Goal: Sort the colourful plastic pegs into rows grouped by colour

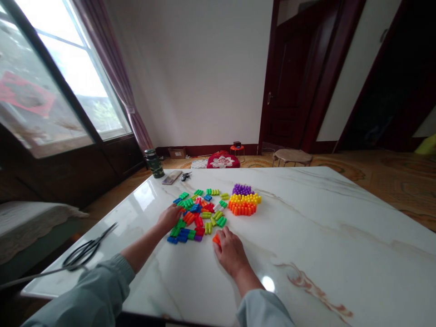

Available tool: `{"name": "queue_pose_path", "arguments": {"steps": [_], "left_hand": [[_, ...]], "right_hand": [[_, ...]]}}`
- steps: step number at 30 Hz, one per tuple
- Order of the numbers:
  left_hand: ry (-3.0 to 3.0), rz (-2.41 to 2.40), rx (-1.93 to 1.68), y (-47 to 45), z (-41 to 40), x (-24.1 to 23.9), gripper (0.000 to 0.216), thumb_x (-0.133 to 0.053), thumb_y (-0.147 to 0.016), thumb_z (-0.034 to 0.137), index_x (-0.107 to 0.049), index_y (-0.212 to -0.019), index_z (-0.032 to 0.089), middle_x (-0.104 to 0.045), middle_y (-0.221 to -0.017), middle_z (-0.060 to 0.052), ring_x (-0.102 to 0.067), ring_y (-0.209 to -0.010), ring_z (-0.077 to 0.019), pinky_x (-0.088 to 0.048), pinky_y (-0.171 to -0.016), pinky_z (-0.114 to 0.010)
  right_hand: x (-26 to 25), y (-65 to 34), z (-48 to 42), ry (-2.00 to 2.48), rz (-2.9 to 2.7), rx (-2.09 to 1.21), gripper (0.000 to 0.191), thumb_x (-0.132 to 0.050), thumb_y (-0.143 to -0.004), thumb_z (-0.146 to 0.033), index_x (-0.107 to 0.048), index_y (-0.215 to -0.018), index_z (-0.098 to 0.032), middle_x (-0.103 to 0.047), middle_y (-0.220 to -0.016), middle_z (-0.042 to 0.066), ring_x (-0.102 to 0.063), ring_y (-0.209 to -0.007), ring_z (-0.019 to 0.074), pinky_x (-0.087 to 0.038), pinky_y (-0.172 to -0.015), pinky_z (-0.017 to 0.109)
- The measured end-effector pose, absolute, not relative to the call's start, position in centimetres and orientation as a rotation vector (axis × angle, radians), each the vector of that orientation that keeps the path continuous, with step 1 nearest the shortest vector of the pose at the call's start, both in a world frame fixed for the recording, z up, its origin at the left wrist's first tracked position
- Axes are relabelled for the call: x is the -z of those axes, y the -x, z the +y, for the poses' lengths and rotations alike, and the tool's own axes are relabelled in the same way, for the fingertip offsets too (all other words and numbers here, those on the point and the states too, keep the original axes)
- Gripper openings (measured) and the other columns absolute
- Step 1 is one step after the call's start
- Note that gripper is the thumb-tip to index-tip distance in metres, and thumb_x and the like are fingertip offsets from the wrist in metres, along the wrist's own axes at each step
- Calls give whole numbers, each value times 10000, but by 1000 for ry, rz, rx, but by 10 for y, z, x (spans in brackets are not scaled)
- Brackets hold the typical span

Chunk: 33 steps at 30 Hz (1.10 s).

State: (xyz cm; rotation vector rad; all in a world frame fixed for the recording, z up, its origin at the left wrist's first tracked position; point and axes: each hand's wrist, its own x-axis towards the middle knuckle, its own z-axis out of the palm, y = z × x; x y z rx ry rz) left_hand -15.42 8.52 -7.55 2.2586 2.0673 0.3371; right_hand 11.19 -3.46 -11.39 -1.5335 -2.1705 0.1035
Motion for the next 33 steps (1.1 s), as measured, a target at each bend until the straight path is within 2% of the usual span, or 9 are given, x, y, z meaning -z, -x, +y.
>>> {"name": "queue_pose_path", "arguments": {"steps": [4, 8, 12, 17, 21, 25, 28, 33], "left_hand": [[-2314, 1998, -580, 138, 65, 62, 375, -289, -995, 249, -578, -1228, 197, -595, -1184, -108, -589, -1084, -199, -455, -957, -317], [-2458, 1658, -649, 97, 36, 62, 287, -391, -977, 275, -600, -1169, 235, -612, -1152, -61, -597, -1049, -158, -466, -942, -256], [-2552, 1110, -737, 60, 16, 76, 280, -403, -958, 254, -614, -1129, 190, -615, -1071, -100, -592, -1007, -189, -486, -903, -306], [-2632, 1111, -724, 50, 15, 76, 257, -450, -929, 275, -655, -1065, 199, -633, -1023, -98, -579, -984, -212, -466, -895, -349], [-2797, 1201, -480, 56, 39, 57, 265, -511, -908, 358, -665, -1092, 246, -641, -1110, -71, -563, -1057, -218, -415, -949, -359], [-2803, 1449, -277, 62, 90, 38, 329, -488, -868, 154, -653, -1138, 245, -633, -1161, -81, -526, -1133, -238, -380, -979, -390], [-2775, 1519, -99, 63, 126, 35, 377, -591, -744, 69, -693, -1054, 257, -661, -1102, -80, -542, -1107, -263, -396, -941, -394], [-2739, 1539, 123, 54, 149, 45, 329, -732, -619, 88, -714, -894, 269, -689, -1026, -53, -559, -1074, -267, -400, -925, -374]], "right_hand": [[113, -111, -36, 1520, -2166, -101, 233, -489, -905, -243, -589, -1107, -183, -583, -1052, 71, -600, -918, 180, -451, -833, 281], [111, -111, -36, 1511, -2149, -92, 204, -476, -903, -230, -584, -1069, -178, -584, -1015, 66, -594, -908, 182, -445, -817, 281], [111, -111, -36, 1491, -2131, -65, 174, -431, -926, -235, -570, -998, -160, -586, -965, 73, -588, -894, 191, -443, -798, 290], [114, -111, -35, 1494, -2110, -42, 178, -429, -933, -259, -560, -987, -151, -583, -946, 84, -588, -882, 214, -454, -781, 319], [114, -111, -35, 1483, -2106, -83, 177, -465, -906, -231, -558, -1040, -162, -585, -971, 77, -590, -875, 207, -465, -773, 311], [114, -112, -36, 1488, -2098, -125, 259, -489, -882, -222, -551, -1130, -180, -594, -1020, 77, -593, -905, 204, -478, -809, 311], [115, -112, -35, 1490, -2100, -130, 277, -496, -872, -227, -555, -1136, -169, -597, -1025, 90, -597, -921, 214, -488, -830, 323], [115, -113, -35, 1472, -2092, -150, 289, -502, -869, -225, -550, -1150, -176, -599, -1029, 92, -598, -922, 214, -494, -827, 317]]}}
